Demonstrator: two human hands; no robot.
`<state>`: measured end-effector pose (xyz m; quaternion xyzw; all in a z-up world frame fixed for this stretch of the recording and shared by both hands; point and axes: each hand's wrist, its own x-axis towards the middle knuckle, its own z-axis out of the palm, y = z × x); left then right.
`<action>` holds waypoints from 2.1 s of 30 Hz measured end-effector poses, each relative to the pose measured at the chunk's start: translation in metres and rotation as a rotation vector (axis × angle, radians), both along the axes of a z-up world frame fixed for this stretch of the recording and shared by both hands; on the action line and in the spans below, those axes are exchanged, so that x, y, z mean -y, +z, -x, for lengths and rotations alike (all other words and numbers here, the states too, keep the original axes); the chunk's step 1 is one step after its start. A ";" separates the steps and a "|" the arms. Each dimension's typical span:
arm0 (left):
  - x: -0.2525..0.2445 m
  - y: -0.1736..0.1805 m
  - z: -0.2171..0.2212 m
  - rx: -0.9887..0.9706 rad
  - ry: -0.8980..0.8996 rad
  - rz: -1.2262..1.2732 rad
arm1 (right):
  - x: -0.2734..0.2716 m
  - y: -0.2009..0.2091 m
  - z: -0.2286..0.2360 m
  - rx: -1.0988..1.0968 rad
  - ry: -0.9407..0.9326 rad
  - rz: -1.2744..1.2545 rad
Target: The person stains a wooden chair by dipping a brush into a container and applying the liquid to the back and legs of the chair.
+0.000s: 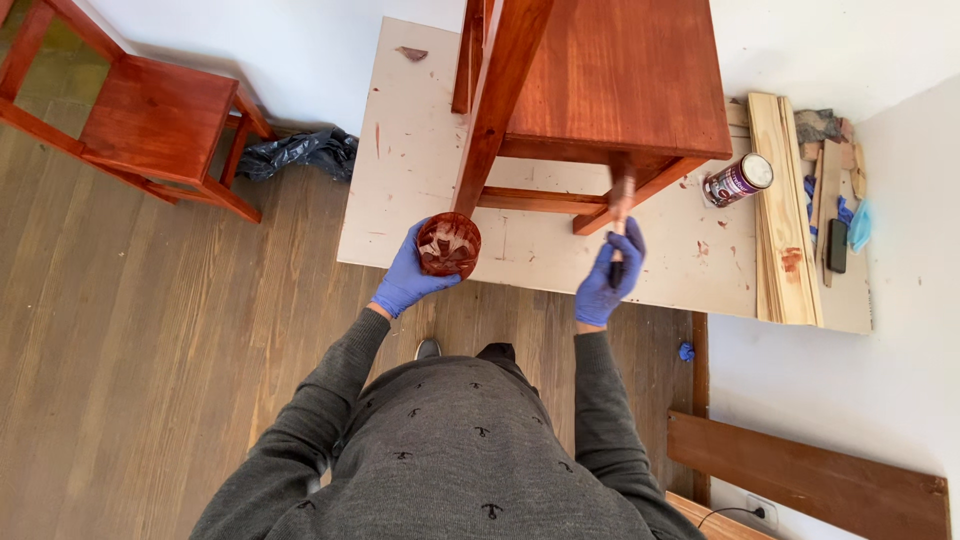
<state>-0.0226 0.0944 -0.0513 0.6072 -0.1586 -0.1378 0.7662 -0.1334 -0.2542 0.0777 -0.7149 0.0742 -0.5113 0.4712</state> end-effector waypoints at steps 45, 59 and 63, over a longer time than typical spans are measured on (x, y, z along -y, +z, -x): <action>0.021 0.001 0.004 -0.082 -0.036 0.128 | -0.098 0.038 0.010 0.010 0.302 -0.107; 0.027 0.006 0.015 0.077 0.007 0.054 | -0.081 0.051 0.011 -0.016 0.232 -0.103; 0.030 0.000 0.007 0.127 0.013 0.008 | -0.094 0.041 -0.002 -0.050 0.363 -0.099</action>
